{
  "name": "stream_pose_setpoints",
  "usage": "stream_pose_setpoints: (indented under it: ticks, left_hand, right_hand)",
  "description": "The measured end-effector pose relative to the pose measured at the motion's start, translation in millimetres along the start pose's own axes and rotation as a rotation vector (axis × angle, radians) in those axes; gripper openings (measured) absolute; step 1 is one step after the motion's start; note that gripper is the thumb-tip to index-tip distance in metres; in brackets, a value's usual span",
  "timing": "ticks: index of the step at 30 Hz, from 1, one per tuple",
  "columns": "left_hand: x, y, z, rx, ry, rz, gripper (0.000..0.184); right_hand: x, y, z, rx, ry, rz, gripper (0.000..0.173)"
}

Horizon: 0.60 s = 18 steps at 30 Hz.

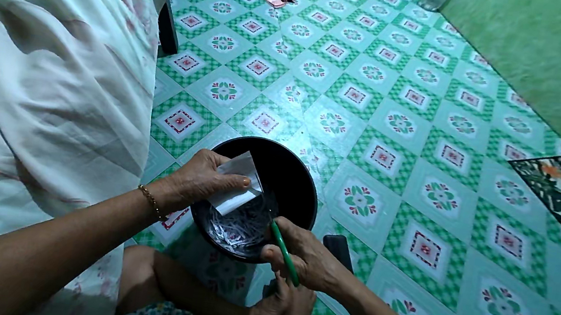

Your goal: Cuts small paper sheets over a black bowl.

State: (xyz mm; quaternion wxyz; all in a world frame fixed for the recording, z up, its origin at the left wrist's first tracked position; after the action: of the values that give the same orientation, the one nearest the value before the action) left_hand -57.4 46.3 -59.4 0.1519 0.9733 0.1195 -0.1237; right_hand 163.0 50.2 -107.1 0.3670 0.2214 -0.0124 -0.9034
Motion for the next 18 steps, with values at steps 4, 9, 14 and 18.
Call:
stream_pose_setpoints:
  ticks: [4, 9, 14, 18]
  left_hand:
    - [0.8, 0.5, -0.5, -0.029, 0.007, -0.009, 0.014]
    - [0.8, -2.5, 0.4, -0.086, 0.034, 0.002, 0.012]
    - [0.7, 0.1, 0.3, -0.08, 0.038, -0.001, 0.013]
    - [1.8, 1.8, -0.7, -0.087, 0.039, 0.003, 0.013]
  right_hand:
    - [0.5, 0.2, 0.3, -0.001, -0.023, -0.016, 0.056]
    - [1.4, 0.1, -2.7, -0.02, -0.05, -0.054, 0.054]
    - [1.1, 0.1, -3.5, -0.017, -0.058, -0.062, 0.047]
    - [1.5, -0.4, -5.6, -0.014, -0.057, -0.071, 0.045]
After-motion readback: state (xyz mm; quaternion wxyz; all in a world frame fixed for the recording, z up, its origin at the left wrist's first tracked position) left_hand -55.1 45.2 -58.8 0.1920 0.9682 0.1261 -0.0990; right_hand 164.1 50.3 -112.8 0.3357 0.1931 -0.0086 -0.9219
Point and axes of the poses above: each hand's wrist, its own y-axis away from the middle knuckle, its own x-axis out of the palm, z = x × y, the point moved 3 cm from there along -y, towards the middle knuckle, and after that the axes turned 14 degrees about -z, right-handed, at the moved point
